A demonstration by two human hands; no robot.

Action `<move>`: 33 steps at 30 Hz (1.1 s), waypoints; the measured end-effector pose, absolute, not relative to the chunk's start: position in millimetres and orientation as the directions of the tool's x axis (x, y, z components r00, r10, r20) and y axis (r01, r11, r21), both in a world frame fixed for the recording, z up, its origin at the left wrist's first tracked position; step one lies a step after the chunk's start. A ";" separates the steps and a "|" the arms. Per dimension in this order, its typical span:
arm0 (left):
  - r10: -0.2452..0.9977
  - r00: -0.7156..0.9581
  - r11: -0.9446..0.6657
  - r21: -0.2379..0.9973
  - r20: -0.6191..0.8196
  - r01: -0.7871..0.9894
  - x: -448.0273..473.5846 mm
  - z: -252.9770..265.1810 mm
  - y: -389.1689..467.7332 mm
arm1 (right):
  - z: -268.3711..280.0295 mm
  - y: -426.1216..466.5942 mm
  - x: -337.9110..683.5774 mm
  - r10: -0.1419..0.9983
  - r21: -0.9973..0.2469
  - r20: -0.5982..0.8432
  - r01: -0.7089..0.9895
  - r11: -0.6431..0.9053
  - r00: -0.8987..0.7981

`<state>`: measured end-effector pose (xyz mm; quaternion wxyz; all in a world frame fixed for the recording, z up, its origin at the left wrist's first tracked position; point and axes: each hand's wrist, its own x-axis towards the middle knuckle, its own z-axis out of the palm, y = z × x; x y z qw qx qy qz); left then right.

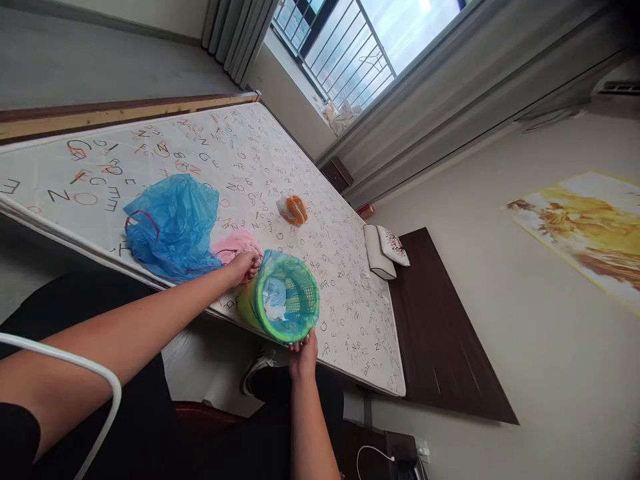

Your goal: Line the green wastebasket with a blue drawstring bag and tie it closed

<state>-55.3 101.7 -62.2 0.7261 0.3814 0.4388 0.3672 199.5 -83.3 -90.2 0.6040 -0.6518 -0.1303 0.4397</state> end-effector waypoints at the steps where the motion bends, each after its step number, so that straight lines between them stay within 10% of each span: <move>1: 0.870 0.333 0.449 0.864 -0.364 -0.228 -55.6 -56.9 101.7 | -88.5 -82.0 201.7 0.696 -0.890 -0.436 -0.386 -0.242 0.571; 12: 0.735 0.605 0.487 0.859 -0.306 -0.157 -49.3 -20.6 81.6 | -79.8 -67.3 181.0 0.697 -0.831 -0.541 -0.425 -0.358 0.470; 16: 0.747 0.639 0.145 0.983 -0.182 0.110 -44.3 -27.4 67.3 | -83.0 -60.7 169.5 0.744 -0.868 -0.480 -0.373 -0.327 0.465; 21: 0.750 0.661 -0.328 0.845 -0.040 0.423 -45.2 -36.6 58.4 | -90.6 -56.2 177.5 0.757 -0.908 -0.416 -0.270 -0.319 0.504; 33: 0.738 0.671 -0.401 0.748 -0.079 0.529 -53.0 -31.1 57.0 | -43.6 -32.6 238.1 0.702 -0.909 -0.410 -0.327 -0.259 0.582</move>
